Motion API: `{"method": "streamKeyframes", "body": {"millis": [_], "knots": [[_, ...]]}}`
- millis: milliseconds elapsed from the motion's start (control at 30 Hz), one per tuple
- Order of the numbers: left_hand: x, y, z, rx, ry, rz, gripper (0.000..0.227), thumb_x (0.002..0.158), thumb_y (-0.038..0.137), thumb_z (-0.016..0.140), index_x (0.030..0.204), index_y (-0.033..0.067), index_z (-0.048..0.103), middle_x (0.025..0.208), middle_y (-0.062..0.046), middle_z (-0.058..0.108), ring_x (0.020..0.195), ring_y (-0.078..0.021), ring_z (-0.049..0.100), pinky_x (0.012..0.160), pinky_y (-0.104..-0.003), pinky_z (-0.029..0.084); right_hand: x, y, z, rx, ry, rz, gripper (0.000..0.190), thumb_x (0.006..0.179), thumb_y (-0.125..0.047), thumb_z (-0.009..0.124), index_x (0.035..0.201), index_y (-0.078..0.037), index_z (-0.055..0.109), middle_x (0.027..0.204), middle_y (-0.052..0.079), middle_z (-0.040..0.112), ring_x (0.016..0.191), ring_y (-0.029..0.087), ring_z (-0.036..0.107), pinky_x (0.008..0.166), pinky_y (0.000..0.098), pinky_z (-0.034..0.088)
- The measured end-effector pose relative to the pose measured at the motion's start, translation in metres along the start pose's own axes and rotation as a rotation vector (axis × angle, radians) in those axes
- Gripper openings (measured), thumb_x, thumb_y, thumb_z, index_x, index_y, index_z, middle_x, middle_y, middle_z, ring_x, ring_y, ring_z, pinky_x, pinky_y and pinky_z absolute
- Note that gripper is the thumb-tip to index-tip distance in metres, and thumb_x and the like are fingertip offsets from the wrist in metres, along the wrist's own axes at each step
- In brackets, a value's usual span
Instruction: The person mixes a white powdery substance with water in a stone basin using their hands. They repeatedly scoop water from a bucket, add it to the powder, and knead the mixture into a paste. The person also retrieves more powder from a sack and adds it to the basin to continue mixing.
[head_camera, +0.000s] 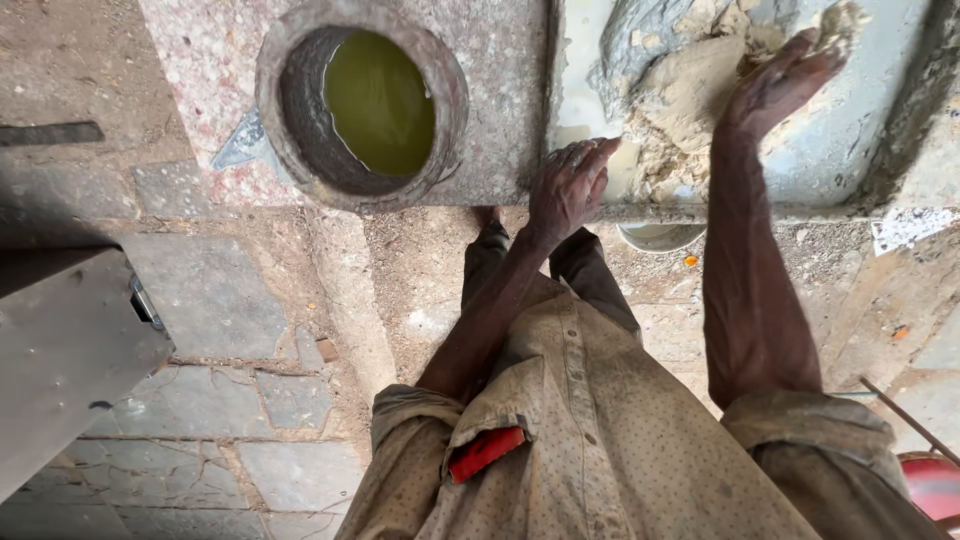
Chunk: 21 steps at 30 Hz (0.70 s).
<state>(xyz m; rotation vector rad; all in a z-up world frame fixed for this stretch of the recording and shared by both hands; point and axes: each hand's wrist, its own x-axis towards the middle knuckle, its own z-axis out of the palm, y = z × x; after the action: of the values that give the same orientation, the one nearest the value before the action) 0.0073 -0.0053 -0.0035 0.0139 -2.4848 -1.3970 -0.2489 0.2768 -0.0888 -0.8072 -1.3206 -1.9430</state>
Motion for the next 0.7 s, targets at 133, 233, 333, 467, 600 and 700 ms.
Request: {"method": "streamKeyframes", "body": {"millis": [133,233,333,467,600,700], "knots": [[0.013,0.008,-0.007,0.061,0.005,0.003,0.056,0.093,0.007,0.07,0.146,0.0169,0.055,0.127,-0.011,0.071,0.113,-0.0275,0.069,0.102,-0.042,0.056,-0.017,-0.001,-0.039,1.131,-0.391,-0.138,0.069,0.116,-0.047,0.012,0.168,-0.002,0.015,0.175,0.019,0.013,0.163,0.026,0.02,0.133,0.0473,0.016],[0.025,0.015,-0.01,0.064,-0.03,-0.019,0.052,0.095,0.005,0.069,0.144,0.0162,0.058,0.124,-0.011,0.071,0.113,-0.0284,0.07,0.101,-0.042,0.057,-0.01,0.025,-0.04,1.665,-0.91,-0.338,0.066,0.117,-0.046,0.017,0.167,-0.002,0.021,0.175,0.019,0.015,0.163,0.027,0.019,0.135,0.0472,0.014],[0.029,0.016,-0.015,0.028,-0.069,-0.04,0.05,0.095,0.005,0.068,0.143,0.0141,0.06,0.126,-0.011,0.071,0.115,-0.0298,0.07,0.101,-0.042,0.058,0.006,0.052,-0.041,1.661,-0.948,-0.513,0.064,0.118,-0.044,0.022,0.166,-0.002,0.028,0.174,0.019,0.017,0.164,0.027,0.018,0.136,0.0471,0.012],[0.026,0.012,-0.016,0.047,-0.088,-0.063,0.048,0.094,0.007,0.069,0.141,0.0127,0.062,0.125,-0.011,0.071,0.112,-0.0295,0.069,0.101,-0.043,0.057,0.018,0.068,-0.046,1.628,-1.0,-0.583,0.062,0.119,-0.043,0.025,0.165,-0.002,0.03,0.174,0.019,0.02,0.164,0.027,0.018,0.138,0.0456,0.012],[0.031,0.009,-0.01,0.118,-0.069,-0.037,0.049,0.091,0.008,0.07,0.14,0.0134,0.063,0.125,-0.009,0.072,0.111,-0.0269,0.068,0.1,-0.043,0.056,0.014,0.047,-0.04,1.6,-1.015,-0.618,0.058,0.118,-0.042,0.028,0.163,-0.006,0.03,0.173,0.019,0.024,0.164,0.028,0.02,0.137,0.0467,0.015],[0.026,0.011,-0.013,0.107,-0.064,-0.054,0.05,0.093,0.008,0.071,0.141,0.0146,0.064,0.123,-0.009,0.072,0.111,-0.0255,0.068,0.099,-0.041,0.057,-0.001,0.027,-0.02,1.406,-0.639,-0.796,0.056,0.119,-0.047,0.031,0.163,-0.015,0.022,0.171,0.019,0.025,0.161,0.029,0.023,0.132,0.0544,0.017]]}}
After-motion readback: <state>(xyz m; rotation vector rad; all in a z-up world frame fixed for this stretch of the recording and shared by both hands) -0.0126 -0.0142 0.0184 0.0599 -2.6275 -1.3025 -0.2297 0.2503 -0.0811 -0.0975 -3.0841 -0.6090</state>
